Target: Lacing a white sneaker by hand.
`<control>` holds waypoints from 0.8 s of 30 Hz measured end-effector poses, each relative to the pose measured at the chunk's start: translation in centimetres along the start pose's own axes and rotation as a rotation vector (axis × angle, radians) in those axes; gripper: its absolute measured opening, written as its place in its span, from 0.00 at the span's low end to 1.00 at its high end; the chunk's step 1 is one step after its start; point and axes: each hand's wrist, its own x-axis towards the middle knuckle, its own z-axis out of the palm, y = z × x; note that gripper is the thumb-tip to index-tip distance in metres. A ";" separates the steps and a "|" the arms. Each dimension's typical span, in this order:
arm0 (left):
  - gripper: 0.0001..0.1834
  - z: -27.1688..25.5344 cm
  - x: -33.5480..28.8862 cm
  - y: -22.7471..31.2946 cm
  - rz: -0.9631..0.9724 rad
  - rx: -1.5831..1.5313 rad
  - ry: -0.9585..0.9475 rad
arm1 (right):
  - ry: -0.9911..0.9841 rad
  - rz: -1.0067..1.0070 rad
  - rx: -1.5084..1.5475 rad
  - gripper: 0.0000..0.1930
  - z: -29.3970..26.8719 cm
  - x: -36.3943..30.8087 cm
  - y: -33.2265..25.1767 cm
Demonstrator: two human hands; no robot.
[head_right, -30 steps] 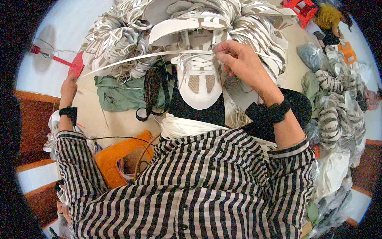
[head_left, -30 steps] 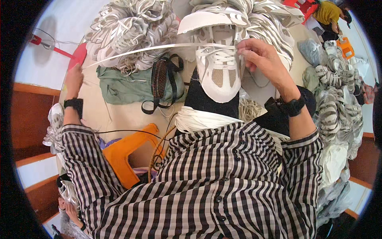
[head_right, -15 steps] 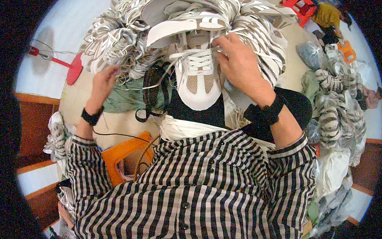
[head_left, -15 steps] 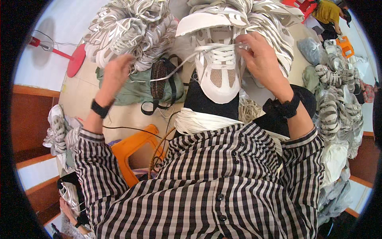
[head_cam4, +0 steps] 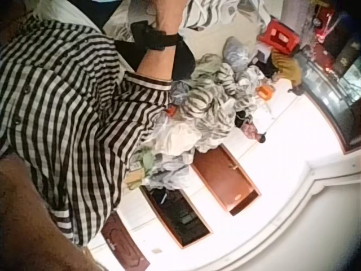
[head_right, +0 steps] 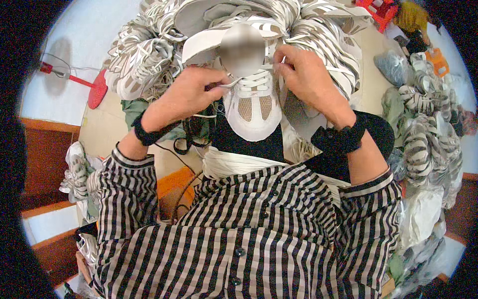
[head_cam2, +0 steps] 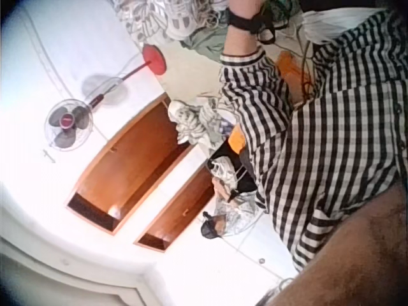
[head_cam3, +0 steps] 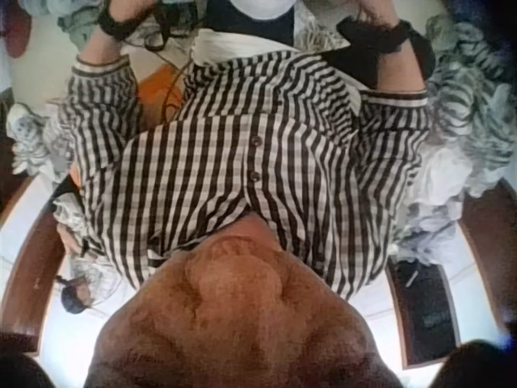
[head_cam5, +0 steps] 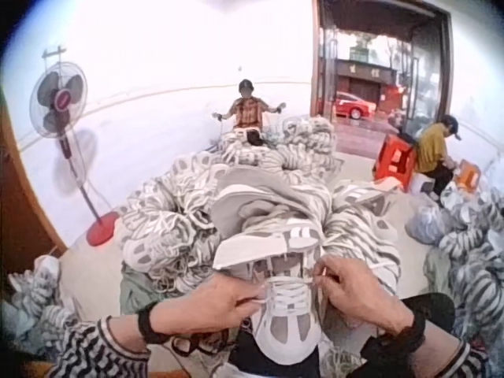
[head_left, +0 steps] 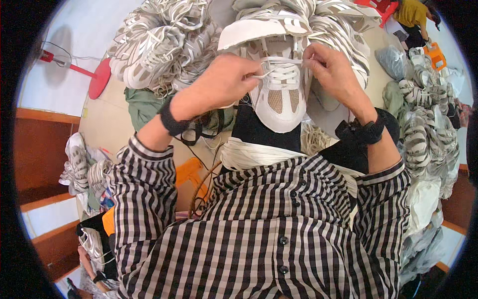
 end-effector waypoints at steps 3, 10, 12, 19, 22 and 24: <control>0.09 -1.0 -0.6 -0.2 -0.153 -0.288 -0.035 | -0.026 0.068 0.124 0.04 -1.0 0.1 0.3; 0.07 3.3 2.4 0.0 0.019 -0.144 0.638 | -0.087 0.285 0.340 0.05 -3.2 -0.8 0.8; 0.06 4.3 4.1 -0.6 0.068 -0.008 0.823 | -0.108 0.324 0.358 0.04 -3.1 -1.1 1.2; 0.07 4.6 3.9 -1.1 -0.278 -0.356 0.640 | -0.088 0.394 0.719 0.06 -3.2 -1.2 3.5; 0.08 3.3 2.6 -0.5 -0.414 -0.707 0.387 | -0.081 0.395 0.786 0.08 -3.1 -0.9 4.2; 0.09 2.1 2.0 -0.3 -0.363 -0.860 0.265 | -0.083 0.394 0.831 0.08 -3.1 -0.7 4.4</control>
